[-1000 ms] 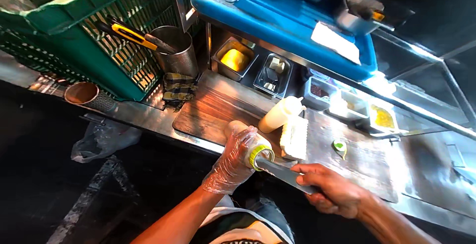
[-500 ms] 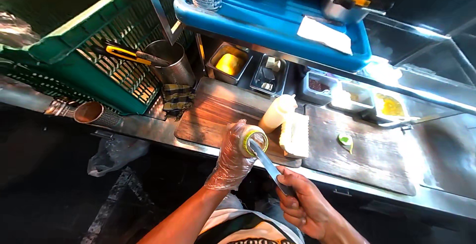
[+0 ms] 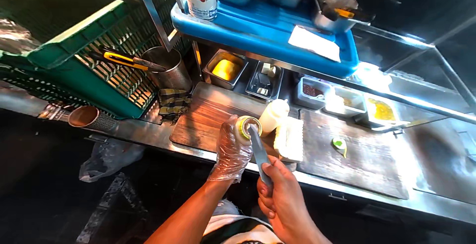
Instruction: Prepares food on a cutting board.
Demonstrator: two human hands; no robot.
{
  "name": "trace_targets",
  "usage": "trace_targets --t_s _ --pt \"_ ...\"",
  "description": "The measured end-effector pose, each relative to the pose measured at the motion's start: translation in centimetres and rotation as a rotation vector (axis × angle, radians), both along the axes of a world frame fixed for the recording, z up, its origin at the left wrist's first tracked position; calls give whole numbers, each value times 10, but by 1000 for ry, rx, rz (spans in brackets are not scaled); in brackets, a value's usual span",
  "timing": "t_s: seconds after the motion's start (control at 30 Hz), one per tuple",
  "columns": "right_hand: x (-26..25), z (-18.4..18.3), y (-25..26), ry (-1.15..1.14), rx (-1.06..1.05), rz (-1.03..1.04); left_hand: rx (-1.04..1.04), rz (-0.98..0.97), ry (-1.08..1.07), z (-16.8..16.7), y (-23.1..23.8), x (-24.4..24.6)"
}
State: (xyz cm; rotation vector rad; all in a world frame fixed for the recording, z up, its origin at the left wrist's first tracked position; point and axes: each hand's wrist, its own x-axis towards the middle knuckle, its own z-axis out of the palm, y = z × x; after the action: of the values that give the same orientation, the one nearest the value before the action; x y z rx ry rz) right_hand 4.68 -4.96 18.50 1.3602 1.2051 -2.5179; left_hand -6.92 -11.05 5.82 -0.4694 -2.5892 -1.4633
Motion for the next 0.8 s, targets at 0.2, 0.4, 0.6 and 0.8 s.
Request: trace_targets --t_s 0.2,0.4,0.6,0.8 --pt "-9 -8 9 -10 212 34 -18 23 33 -1 6 0" --pt "-9 -29 10 109 366 54 -44 3 32 -5 1 -9" --pt "-11 -42 25 205 497 168 22 -81 42 -4 -9 -20" --pt "-14 -51 42 270 554 310 55 -158 71 -1 -21 -33"
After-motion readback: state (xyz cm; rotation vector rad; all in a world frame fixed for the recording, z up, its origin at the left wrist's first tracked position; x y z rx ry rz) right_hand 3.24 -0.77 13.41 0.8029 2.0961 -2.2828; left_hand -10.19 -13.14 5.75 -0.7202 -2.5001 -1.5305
